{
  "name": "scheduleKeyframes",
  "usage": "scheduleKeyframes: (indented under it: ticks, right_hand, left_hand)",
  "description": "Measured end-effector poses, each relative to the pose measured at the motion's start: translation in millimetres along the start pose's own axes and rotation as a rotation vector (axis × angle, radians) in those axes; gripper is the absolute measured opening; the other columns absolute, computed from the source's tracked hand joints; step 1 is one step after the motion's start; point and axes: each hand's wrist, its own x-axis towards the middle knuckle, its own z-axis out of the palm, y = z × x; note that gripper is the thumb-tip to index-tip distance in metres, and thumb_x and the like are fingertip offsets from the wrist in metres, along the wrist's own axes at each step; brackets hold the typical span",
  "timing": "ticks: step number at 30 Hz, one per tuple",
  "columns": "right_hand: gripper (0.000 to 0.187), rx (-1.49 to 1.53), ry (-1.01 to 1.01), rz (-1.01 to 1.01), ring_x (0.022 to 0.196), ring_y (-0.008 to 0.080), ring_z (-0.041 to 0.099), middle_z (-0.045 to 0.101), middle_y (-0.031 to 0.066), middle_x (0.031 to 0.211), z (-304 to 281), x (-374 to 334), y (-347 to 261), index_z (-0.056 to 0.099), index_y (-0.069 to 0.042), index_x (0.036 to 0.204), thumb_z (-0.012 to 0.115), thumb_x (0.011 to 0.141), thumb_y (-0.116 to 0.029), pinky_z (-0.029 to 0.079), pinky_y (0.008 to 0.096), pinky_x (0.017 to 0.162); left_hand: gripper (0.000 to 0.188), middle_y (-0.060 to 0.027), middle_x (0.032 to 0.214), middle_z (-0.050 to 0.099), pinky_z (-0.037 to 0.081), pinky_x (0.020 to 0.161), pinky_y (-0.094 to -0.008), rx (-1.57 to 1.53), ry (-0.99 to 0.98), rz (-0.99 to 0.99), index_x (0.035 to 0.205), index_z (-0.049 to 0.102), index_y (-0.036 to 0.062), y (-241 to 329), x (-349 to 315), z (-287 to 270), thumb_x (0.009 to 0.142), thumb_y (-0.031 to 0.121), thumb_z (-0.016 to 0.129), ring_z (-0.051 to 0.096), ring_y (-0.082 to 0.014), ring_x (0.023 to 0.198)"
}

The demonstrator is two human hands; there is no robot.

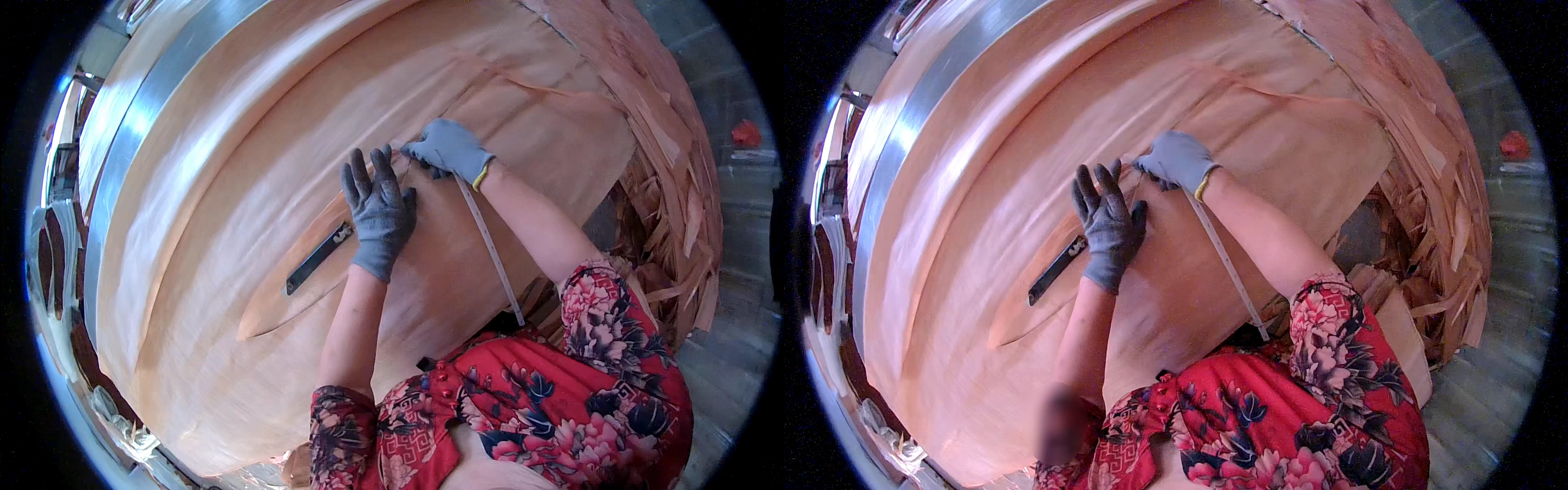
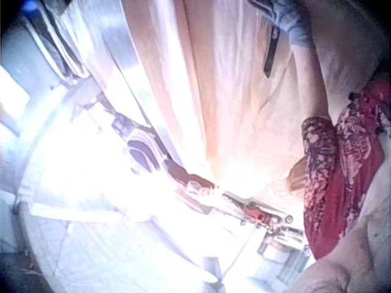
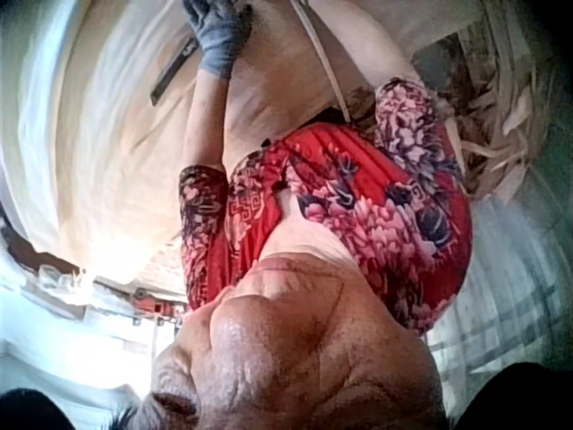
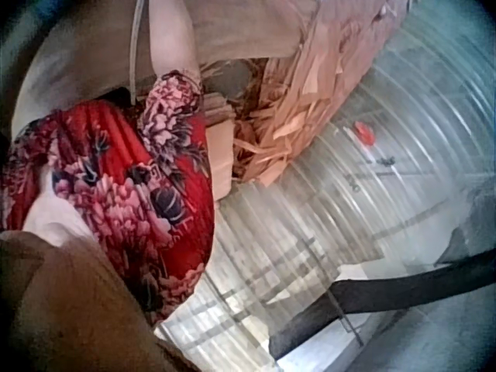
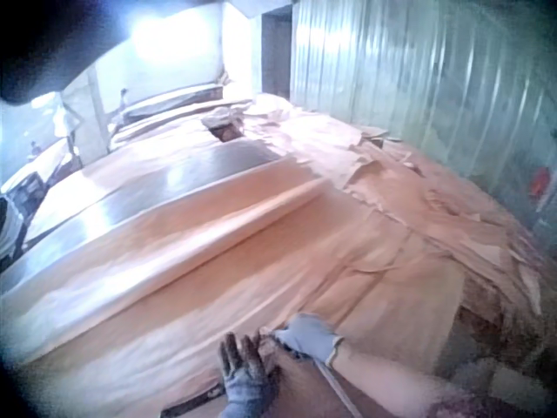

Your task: The person applies thin wood veneer sheets to a large curved surface in a workshop. They smooth the veneer, trim excess edges with a utility knife, and use white tape to secure the sheets. The person repeatedly handles veneer sheets, a knife, and tape while working on the curved object.

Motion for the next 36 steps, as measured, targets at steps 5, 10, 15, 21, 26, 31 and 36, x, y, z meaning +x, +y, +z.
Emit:
scheduleKeyframes:
  ticks: [5, 10, 15, 21, 26, 31, 36]
  right_hand:
    - [0.039, -0.287, 0.021, -0.149, 0.081, 0.0362, 0.061, 0.063, 0.0203, 0.08, 6, 5, 18, 0.066, -0.001, 0.076, 0.055, 0.075, -0.039, 0.049, 0.0427, 0.073]
    - [0.028, -0.206, 0.107, -0.086, 0.077, 0.0358, 0.062, 0.062, 0.0214, 0.079, 13, -26, 24, 0.065, -0.004, 0.075, 0.052, 0.076, -0.028, 0.049, 0.0431, 0.069]
    - [0.012, -0.446, 0.299, -0.22, 0.064, 0.0315, 0.061, 0.061, 0.0157, 0.069, 43, -54, 9, 0.059, -0.009, 0.075, 0.051, 0.077, -0.016, 0.048, 0.0432, 0.056]
    - [0.018, 0.156, 0.346, -0.332, 0.06, 0.029, 0.06, 0.06, 0.0136, 0.067, 53, -93, 23, 0.056, -0.006, 0.079, 0.048, 0.087, -0.019, 0.044, 0.0386, 0.048]
    - [0.022, 0.507, -0.031, -0.089, 0.048, 0.0125, 0.052, 0.057, 0.0072, 0.059, 83, -150, -9, 0.063, -0.003, 0.083, 0.05, 0.087, -0.02, 0.04, 0.0268, 0.044]
    - [0.017, 0.674, -0.062, -0.007, 0.048, 0.0048, 0.047, 0.055, 0.0013, 0.06, 121, -147, -52, 0.063, -0.001, 0.084, 0.052, 0.084, -0.013, 0.037, 0.0202, 0.042]
    - [0.033, 0.349, 0.057, 0.097, 0.052, 0.0117, 0.054, 0.058, 0.0063, 0.058, 134, -128, -79, 0.064, -0.002, 0.07, 0.06, 0.08, -0.033, 0.042, 0.0264, 0.048]
  left_hand:
    - [0.07, -0.0129, 0.138, 0.031, 0.016, 0.106, -0.0475, -0.063, -0.22, 0.052, 0.132, 0.033, 0.0022, 5, 13, 10, 0.067, 0.015, 0.056, 0.023, -0.0372, 0.129]
    - [0.057, -0.0126, 0.135, 0.035, 0.019, 0.106, -0.046, 0.063, -0.195, 0.111, 0.124, 0.048, 0.0251, 0, 12, 15, 0.068, 0.021, 0.057, 0.029, -0.0365, 0.126]
    - [0.045, -0.0125, 0.134, 0.036, 0.021, 0.103, -0.0471, 0.016, -0.127, 0.067, 0.12, 0.05, 0.0306, -3, 13, 19, 0.075, 0.028, 0.053, 0.029, -0.0376, 0.125]
    - [0.057, -0.0138, 0.128, 0.044, 0.02, 0.104, -0.0467, -0.338, -0.115, 0.145, 0.128, 0.044, 0.0224, -9, 22, 8, 0.073, 0.017, 0.055, 0.027, -0.041, 0.125]
    - [0.076, -0.0135, 0.126, 0.047, 0.021, 0.104, -0.0477, -0.39, 0.111, 0.205, 0.137, 0.021, 0.002, -46, -55, -53, 0.069, 0.006, 0.055, 0.027, -0.0436, 0.124]
    - [0.07, -0.0137, 0.124, 0.049, 0.021, 0.105, -0.0491, -0.085, -0.034, 0.183, 0.135, 0.026, 0.0009, -79, -138, -82, 0.072, 0.009, 0.055, 0.03, -0.0402, 0.124]
    - [0.058, -0.0134, 0.124, 0.047, 0.021, 0.105, -0.0491, -0.02, -0.053, 0.23, 0.13, 0.035, 0.0029, -93, -156, -75, 0.075, 0.011, 0.051, 0.031, -0.0336, 0.126]
